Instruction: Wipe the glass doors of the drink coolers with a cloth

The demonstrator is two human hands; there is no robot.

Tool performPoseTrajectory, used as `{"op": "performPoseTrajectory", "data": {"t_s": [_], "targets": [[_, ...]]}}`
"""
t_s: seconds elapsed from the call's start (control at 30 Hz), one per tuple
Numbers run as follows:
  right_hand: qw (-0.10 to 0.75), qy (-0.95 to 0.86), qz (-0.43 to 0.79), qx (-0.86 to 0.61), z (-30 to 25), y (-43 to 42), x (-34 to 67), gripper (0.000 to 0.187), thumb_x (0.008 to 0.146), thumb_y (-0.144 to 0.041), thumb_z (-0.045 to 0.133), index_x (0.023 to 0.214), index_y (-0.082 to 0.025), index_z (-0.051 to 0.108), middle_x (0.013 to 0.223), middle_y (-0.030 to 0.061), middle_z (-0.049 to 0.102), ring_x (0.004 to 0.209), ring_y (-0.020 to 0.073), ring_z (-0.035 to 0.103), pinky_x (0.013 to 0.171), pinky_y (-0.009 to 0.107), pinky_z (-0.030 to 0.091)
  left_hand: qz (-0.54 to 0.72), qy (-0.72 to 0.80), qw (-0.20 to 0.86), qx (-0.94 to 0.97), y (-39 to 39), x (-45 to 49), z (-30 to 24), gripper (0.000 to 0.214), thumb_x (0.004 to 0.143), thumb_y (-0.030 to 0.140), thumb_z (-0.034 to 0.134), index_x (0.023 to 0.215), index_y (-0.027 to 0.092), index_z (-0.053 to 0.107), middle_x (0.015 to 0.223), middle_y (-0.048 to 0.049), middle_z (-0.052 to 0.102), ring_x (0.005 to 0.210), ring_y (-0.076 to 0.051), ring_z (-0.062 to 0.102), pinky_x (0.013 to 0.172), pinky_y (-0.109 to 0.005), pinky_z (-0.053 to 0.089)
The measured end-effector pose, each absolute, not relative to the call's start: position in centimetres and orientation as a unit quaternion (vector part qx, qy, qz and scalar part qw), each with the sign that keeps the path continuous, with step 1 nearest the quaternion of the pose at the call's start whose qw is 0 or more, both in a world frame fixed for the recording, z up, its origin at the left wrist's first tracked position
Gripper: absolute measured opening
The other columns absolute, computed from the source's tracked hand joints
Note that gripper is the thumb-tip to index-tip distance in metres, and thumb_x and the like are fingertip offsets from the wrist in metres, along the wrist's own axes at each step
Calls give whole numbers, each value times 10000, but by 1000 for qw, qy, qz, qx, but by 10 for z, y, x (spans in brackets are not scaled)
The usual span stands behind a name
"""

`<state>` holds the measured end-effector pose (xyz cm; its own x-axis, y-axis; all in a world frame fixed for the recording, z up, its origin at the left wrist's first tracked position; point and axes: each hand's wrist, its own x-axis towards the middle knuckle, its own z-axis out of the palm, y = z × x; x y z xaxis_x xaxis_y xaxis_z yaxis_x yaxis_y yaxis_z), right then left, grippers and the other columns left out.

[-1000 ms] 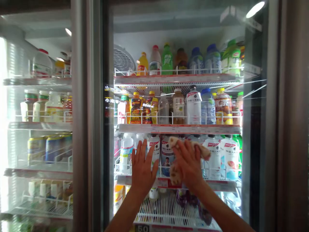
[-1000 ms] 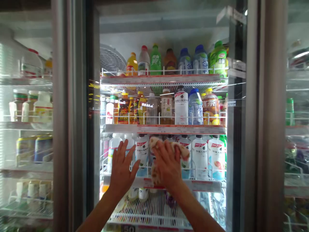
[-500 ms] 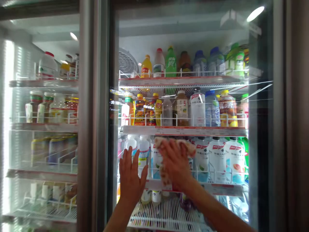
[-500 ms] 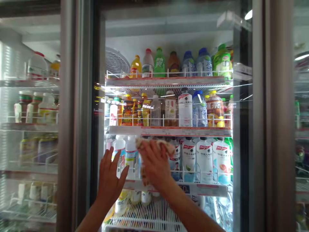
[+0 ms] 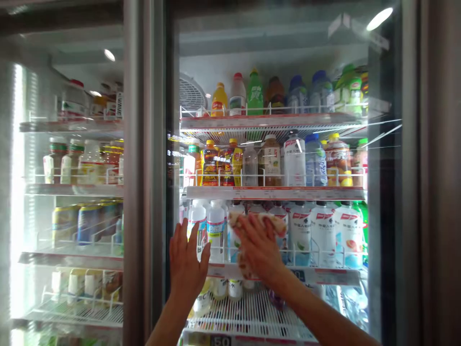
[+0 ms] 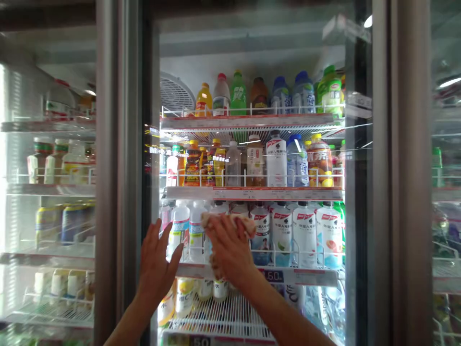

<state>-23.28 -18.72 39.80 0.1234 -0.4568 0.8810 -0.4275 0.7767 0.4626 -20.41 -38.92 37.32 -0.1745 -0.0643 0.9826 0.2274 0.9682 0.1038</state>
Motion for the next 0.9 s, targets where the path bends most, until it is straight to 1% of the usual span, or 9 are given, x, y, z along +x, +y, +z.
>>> {"op": "performPoseTrajectory", "data": {"t_s": [0.1, 0.23, 0.33, 0.4, 0.47, 0.63, 0.73, 0.83, 0.9], "targets": [[727, -659, 61, 181, 425, -106, -240, 504, 849, -195, 446, 1350, -215, 395, 1410, 120, 396, 1349, 280, 273, 1058, 562, 229, -111, -765, 632, -58, -392, -205, 367, 596, 879, 295, 437, 1421, 258, 193, 1484, -113, 242, 1376, -270, 199, 1082, -489, 255], [781, -606, 145, 53, 433, -50, -243, 503, 839, -233, 441, 1341, -221, 416, 1432, 152, 342, 1280, 362, 363, 957, 638, 299, -126, -757, 639, -52, -385, -209, 364, 623, 876, 330, 430, 1431, 249, 159, 1506, -109, 180, 1388, -287, 145, 1091, -505, 228], [749, -643, 111, 118, 406, -79, -236, 545, 849, -202, 409, 1388, -234, 335, 1453, 133, 313, 1329, 326, 297, 1014, 597, 269, -147, -744, 651, -38, -378, -214, 365, 622, 880, 354, 415, 1433, 241, 151, 1512, -114, 154, 1392, -294, 121, 1099, -523, 189], [708, -668, 51, 222, 388, -103, -233, 571, 846, -159, 405, 1400, -250, 303, 1427, 97, 374, 1344, 270, 287, 1066, 526, 247, -154, -742, 652, -32, -375, -216, 365, 615, 883, 370, 404, 1431, 232, 162, 1511, -123, 155, 1393, -299, 116, 1099, -534, 175], [688, -673, 17, 269, 386, -106, -233, 579, 843, -132, 411, 1398, -257, 304, 1398, 78, 421, 1348, 242, 285, 1087, 493, 227, -157, -746, 647, -30, -376, -218, 365, 608, 884, 387, 397, 1427, 218, 181, 1508, -134, 159, 1393, -305, 111, 1097, -541, 169], [761, -633, 106, 96, 441, -49, -241, 525, 855, -202, 428, 1374, -229, 354, 1457, 133, 307, 1341, 315, 279, 1036, 581, 234, -165, -756, 633, -30, -378, -215, 366, 596, 878, 418, 395, 1409, 199, 236, 1498, -147, 184, 1391, -302, 122, 1098, -534, 185], [756, -636, 124, 88, 456, -61, -242, 514, 861, -236, 401, 1373, -207, 360, 1461, 141, 295, 1339, 320, 278, 1036, 582, 230, -179, -762, 622, -18, -376, -213, 367, 594, 874, 431, 397, 1396, 181, 267, 1492, -163, 193, 1391, -307, 118, 1096, -542, 185], [702, -669, 46, 241, 426, -111, -234, 535, 847, -192, 395, 1379, -199, 346, 1432, 108, 360, 1361, 257, 243, 1092, 508, 192, -188, -766, 615, -11, -374, -213, 369, 597, 868, 435, 405, 1385, 161, 288, 1488, -176, 195, 1391, -313, 117, 1097, -543, 183], [652, -660, -31, 373, 400, -133, -228, 506, 828, -175, 419, 1333, -215, 418, 1402, 58, 418, 1358, 213, 251, 1121, 440, 173, -185, -767, 614, -9, -374, -213, 370, 599, 866, 431, 414, 1387, 164, 284, 1490, -173, 193, 1390, -313, 123, 1097, -539, 190]]}}
